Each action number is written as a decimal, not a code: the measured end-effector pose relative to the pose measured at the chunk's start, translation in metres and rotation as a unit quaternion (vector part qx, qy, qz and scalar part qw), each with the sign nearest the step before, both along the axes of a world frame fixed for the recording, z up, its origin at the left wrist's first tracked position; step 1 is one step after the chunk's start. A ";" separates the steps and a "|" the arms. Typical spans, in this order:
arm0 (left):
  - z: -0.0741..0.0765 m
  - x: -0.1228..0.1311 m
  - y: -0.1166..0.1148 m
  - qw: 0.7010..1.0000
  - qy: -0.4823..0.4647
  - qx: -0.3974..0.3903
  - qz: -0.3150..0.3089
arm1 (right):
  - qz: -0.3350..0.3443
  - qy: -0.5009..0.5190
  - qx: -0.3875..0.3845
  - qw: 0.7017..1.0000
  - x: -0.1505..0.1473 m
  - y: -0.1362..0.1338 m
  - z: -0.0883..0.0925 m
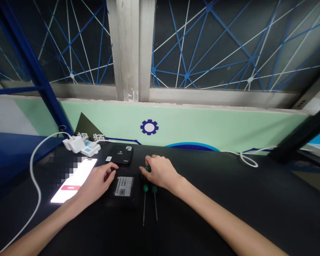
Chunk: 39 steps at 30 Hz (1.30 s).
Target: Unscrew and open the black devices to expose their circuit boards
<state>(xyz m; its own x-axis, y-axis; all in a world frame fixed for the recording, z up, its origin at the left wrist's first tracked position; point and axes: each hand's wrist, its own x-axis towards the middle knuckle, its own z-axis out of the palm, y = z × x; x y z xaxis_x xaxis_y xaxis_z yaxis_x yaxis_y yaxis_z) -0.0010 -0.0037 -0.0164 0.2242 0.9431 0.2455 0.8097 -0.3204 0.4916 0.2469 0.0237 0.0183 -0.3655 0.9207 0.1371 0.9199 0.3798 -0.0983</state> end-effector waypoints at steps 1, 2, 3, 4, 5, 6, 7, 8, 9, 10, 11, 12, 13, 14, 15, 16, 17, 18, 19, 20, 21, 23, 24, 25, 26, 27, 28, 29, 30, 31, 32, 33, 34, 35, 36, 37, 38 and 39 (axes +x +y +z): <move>0.000 -0.001 0.000 1.000 -0.002 -0.025 0.008 | 0.006 0.001 0.007 1.000 0.000 -0.001 0.003; 0.001 -0.001 0.001 0.998 -0.012 -0.059 0.016 | 0.019 0.006 0.014 1.000 0.000 -0.003 0.005; 0.001 -0.002 0.001 0.995 -0.028 -0.097 0.023 | 0.047 0.017 0.026 0.998 0.000 -0.005 0.008; 0.002 -0.002 0.001 0.990 -0.049 -0.133 0.027 | 0.089 0.029 0.036 0.995 -0.001 -0.007 0.011; 0.002 -0.002 0.001 0.984 -0.069 -0.161 0.028 | 0.133 0.036 0.038 0.990 -0.001 -0.009 0.013; 0.003 -0.002 0.001 0.980 -0.086 -0.178 0.027 | 0.176 0.042 0.032 0.983 -0.002 -0.012 0.014; 0.003 -0.002 0.000 0.978 -0.096 -0.185 0.024 | 0.211 0.048 0.021 0.976 -0.003 -0.015 0.015; 0.004 -0.002 0.000 0.977 -0.101 -0.186 0.021 | 0.234 0.052 0.005 0.971 -0.005 -0.018 0.014; 0.005 -0.002 0.000 0.977 -0.103 -0.186 0.017 | 0.248 0.055 -0.011 0.967 -0.006 -0.020 0.013; 0.005 -0.002 0.000 0.977 -0.105 -0.186 0.014 | 0.254 0.056 -0.025 0.965 -0.008 -0.023 0.011; 0.006 -0.002 -0.001 0.976 -0.106 -0.188 0.012 | 0.259 0.053 -0.035 0.964 -0.010 -0.025 0.009; 0.006 -0.003 -0.001 0.976 -0.107 -0.191 0.010 | 0.262 0.054 -0.041 0.963 -0.011 -0.027 0.007; 0.006 -0.003 -0.001 0.975 -0.106 -0.193 0.009 | 0.263 0.054 -0.046 0.962 -0.012 -0.028 0.005; 0.006 -0.003 -0.001 0.975 -0.105 -0.194 0.010 | 0.264 0.055 -0.049 0.962 -0.013 -0.029 0.004; 0.006 -0.003 -0.001 0.976 -0.102 -0.194 0.011 | 0.263 0.057 -0.051 0.962 -0.014 -0.030 0.003; 0.006 -0.003 -0.001 0.976 -0.098 -0.193 0.011 | 0.261 0.058 -0.052 0.962 -0.014 -0.030 0.003; 0.007 -0.003 -0.001 0.977 -0.096 -0.192 0.012 | 0.260 0.059 -0.053 0.962 -0.014 -0.029 0.003; 0.007 -0.003 -0.001 0.977 -0.093 -0.190 0.011 | 0.259 0.059 -0.052 0.963 -0.014 -0.029 0.003; 0.007 -0.003 -0.001 0.977 -0.091 -0.190 0.012 | 0.259 0.062 -0.052 0.962 -0.014 -0.028 0.003; 0.008 -0.003 -0.001 0.978 -0.087 -0.188 0.014 | 0.261 0.066 -0.052 0.962 -0.014 -0.028 0.004; 0.008 -0.003 -0.001 0.978 -0.082 -0.190 0.015 | 0.263 0.072 -0.053 0.961 -0.014 -0.028 0.004; 0.009 -0.003 -0.001 0.978 -0.079 -0.191 0.021 | 0.266 0.089 -0.053 0.958 -0.013 -0.027 0.004; 0.010 -0.003 -0.002 0.978 -0.079 -0.193 0.023 | 0.266 0.099 -0.052 0.957 -0.013 -0.026 0.004; 0.010 -0.003 -0.002 0.977 -0.079 -0.194 0.024 | 0.265 0.109 -0.051 0.957 -0.013 -0.026 0.004; 0.010 -0.004 -0.002 0.977 -0.080 -0.197 0.024 | 0.263 0.117 -0.051 0.956 -0.013 -0.026 0.003; 0.010 -0.004 -0.002 0.976 -0.080 -0.199 0.024 | 0.261 0.123 -0.053 0.956 -0.013 -0.025 0.002; 0.009 -0.005 -0.002 0.976 -0.081 -0.201 0.022 | 0.259 0.126 -0.055 0.956 -0.013 -0.025 0.002; 0.009 -0.005 -0.002 0.975 -0.083 -0.204 0.021 | 0.256 0.129 -0.058 0.956 -0.013 -0.025 0.002; 0.009 -0.006 -0.002 0.975 -0.085 -0.206 0.020 | 0.254 0.131 -0.060 0.957 -0.013 -0.026 0.001; 0.009 -0.006 -0.002 0.974 -0.088 -0.210 0.018 | 0.252 0.133 -0.061 0.957 -0.013 -0.026 0.001; 0.009 -0.007 -0.001 0.972 -0.090 -0.215 0.017 | 0.251 0.136 -0.061 0.956 -0.013 -0.026 0.001; 0.009 -0.008 -0.001 0.971 -0.092 -0.221 0.017 | 0.251 0.140 -0.060 0.956 -0.013 -0.026 0.001; 0.009 -0.008 -0.001 0.969 -0.093 -0.228 0.017 | 0.252 0.143 -0.060 0.955 -0.013 -0.026 0.001; 0.009 -0.010 -0.001 0.967 -0.093 -0.235 0.016 | 0.253 0.146 -0.060 0.954 -0.012 -0.026 0.000; 0.009 -0.011 -0.002 0.966 -0.093 -0.242 0.014 | 0.254 0.150 -0.061 0.954 -0.011 -0.025 0.000; 0.009 -0.012 -0.002 0.964 -0.092 -0.248 0.011 | 0.254 0.154 -0.062 0.953 -0.010 -0.024 0.000; 0.010 -0.014 -0.003 0.963 -0.090 -0.254 0.007 | 0.254 0.158 -0.065 0.952 -0.008 -0.023 0.000; 0.010 -0.015 -0.004 0.961 -0.088 -0.261 0.001 | 0.255 0.163 -0.070 0.951 -0.006 -0.021 0.000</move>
<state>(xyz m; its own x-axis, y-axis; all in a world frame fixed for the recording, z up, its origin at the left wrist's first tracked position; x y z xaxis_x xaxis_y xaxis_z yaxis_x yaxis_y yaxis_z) -0.0160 -0.0076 -0.0061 0.2213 0.9483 -0.2274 0.6997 0.0080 0.7144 0.2407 0.0026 0.0181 -0.7282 0.6528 0.2087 0.5320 0.7304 -0.4283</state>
